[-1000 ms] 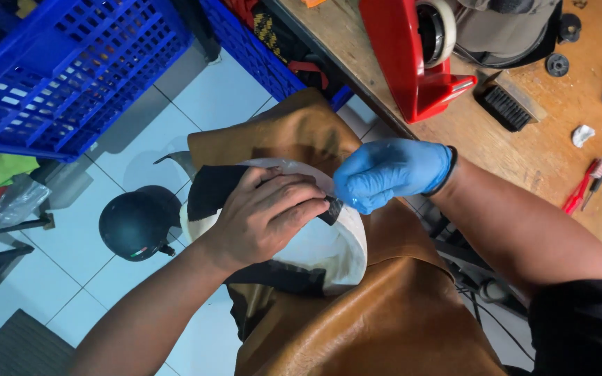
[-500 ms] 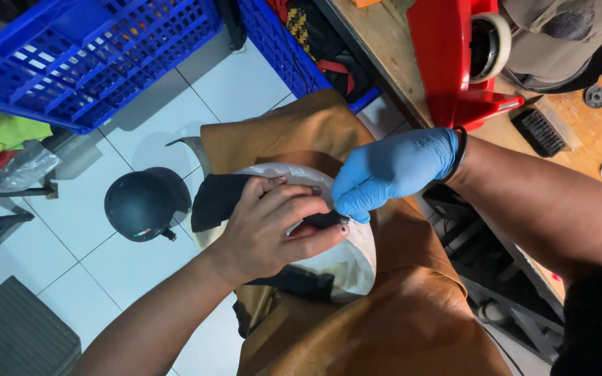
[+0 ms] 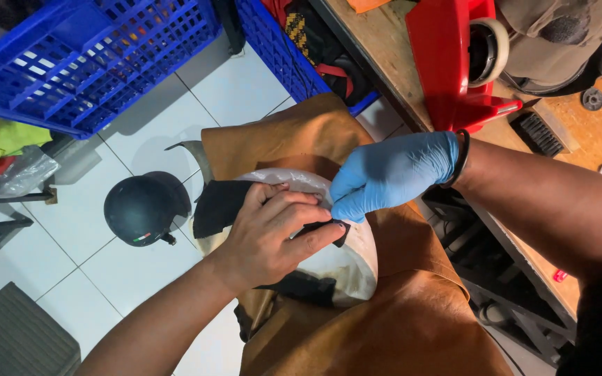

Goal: Fitting and securing a foam lining into a motorcycle helmet shell.

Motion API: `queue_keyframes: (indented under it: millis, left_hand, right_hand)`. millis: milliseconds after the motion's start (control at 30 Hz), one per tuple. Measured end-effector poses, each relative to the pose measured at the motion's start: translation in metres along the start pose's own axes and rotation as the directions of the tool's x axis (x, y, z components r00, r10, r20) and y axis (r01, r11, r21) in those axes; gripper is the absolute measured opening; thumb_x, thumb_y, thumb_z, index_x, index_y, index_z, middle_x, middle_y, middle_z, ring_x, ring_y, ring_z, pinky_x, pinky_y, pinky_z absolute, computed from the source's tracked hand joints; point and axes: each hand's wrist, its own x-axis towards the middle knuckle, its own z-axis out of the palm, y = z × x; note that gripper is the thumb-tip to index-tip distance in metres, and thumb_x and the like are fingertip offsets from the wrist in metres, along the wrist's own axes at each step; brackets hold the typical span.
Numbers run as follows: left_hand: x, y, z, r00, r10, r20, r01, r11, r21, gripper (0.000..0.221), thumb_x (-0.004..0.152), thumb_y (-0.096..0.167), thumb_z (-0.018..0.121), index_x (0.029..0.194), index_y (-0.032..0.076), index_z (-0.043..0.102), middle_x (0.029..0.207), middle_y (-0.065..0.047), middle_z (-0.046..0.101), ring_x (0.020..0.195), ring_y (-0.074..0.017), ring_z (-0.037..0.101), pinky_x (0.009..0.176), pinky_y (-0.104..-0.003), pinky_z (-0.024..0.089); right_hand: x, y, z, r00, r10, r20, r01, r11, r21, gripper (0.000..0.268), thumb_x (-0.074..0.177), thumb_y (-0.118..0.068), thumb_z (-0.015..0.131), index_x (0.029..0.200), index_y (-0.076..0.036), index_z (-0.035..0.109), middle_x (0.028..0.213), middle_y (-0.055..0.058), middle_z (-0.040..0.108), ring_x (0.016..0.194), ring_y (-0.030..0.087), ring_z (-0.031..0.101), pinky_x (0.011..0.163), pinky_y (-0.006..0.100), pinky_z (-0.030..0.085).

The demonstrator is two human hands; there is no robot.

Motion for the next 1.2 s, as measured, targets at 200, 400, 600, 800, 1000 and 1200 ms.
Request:
queue_keyframes:
  millis: [200, 400, 600, 800, 1000, 1200]
  left_hand:
    - [-0.001, 0.001, 0.005, 0.999, 0.000, -0.042, -0.001, 1.000, -0.004, 0.034, 0.106, 0.003, 0.047, 0.100, 0.021, 0.075, 0.096, 0.000, 0.065, 0.091, -0.0222, 0.070, 0.086, -0.041, 0.046]
    - [-0.003, 0.002, 0.007, 0.999, 0.004, -0.054, -0.004, 1.000, 0.004, 0.038, 0.103, 0.000, 0.046, 0.096, 0.022, 0.076, 0.095, 0.001, 0.065, 0.091, -0.0210, 0.071, 0.087, -0.040, 0.046]
    - [-0.002, -0.002, 0.008, 0.999, -0.002, -0.039, 0.002, 1.000, 0.001, 0.040, 0.108, 0.004, 0.039, 0.096, 0.020, 0.075, 0.095, 0.000, 0.065, 0.092, -0.0221, 0.071, 0.085, -0.040, 0.045]
    - [-0.002, 0.001, 0.009, 0.999, -0.011, -0.040, 0.011, 1.000, -0.008, 0.043, 0.109, 0.007, 0.036, 0.095, 0.021, 0.074, 0.098, 0.000, 0.065, 0.092, -0.0218, 0.070, 0.083, -0.039, 0.045]
    - [-0.007, -0.002, 0.009, 0.998, 0.002, -0.062, -0.002, 1.000, -0.006, 0.029, 0.107, 0.013, 0.052, 0.095, 0.020, 0.077, 0.103, 0.005, 0.072, 0.098, -0.0195, 0.070, 0.089, -0.039, 0.043]
    - [-0.017, 0.002, 0.019, 0.997, -0.038, -0.064, 0.035, 0.998, -0.044, 0.026, 0.108, 0.017, 0.053, 0.100, 0.020, 0.077, 0.108, 0.008, 0.074, 0.103, -0.0220, 0.069, 0.090, -0.042, 0.045]
  right_hand:
    - [-0.003, -0.020, 0.005, 0.980, 0.178, -0.086, -0.188, 0.974, -0.125, 0.027, 0.092, -0.041, 0.073, 0.088, -0.015, 0.083, 0.070, 0.000, 0.081, 0.064, 0.008, 0.069, 0.074, 0.026, 0.063]
    - [0.004, -0.025, 0.006, 0.908, 0.404, -0.115, -0.418, 0.893, -0.168, 0.041, 0.088, -0.054, 0.073, 0.090, -0.013, 0.081, 0.073, 0.002, 0.080, 0.067, 0.014, 0.068, 0.079, 0.029, 0.060]
    - [-0.005, -0.011, 0.007, 0.777, 0.554, -0.299, -0.605, 0.789, -0.110, 0.048, 0.083, -0.064, 0.074, 0.095, -0.018, 0.079, 0.084, -0.001, 0.079, 0.082, 0.018, 0.072, 0.087, 0.034, 0.058]
    - [-0.001, 0.024, 0.046, 0.806, 0.351, -0.476, -0.242, 0.930, 0.275, 0.074, 0.066, -0.044, 0.094, 0.122, -0.010, 0.058, 0.114, 0.014, 0.065, 0.112, 0.031, 0.061, 0.094, 0.046, 0.055]
    - [0.014, 0.094, 0.053, 0.804, 0.253, -0.539, -0.009, 0.910, 0.413, 0.072, 0.085, -0.038, 0.076, 0.136, -0.003, 0.040, 0.139, 0.023, 0.050, 0.136, 0.036, 0.050, 0.111, 0.048, 0.048]
    - [0.022, 0.094, 0.082, 0.868, 0.099, -0.486, 0.195, 0.833, 0.518, 0.080, 0.084, -0.049, 0.078, 0.144, -0.012, 0.039, 0.141, 0.014, 0.049, 0.131, 0.027, 0.050, 0.114, 0.045, 0.045]
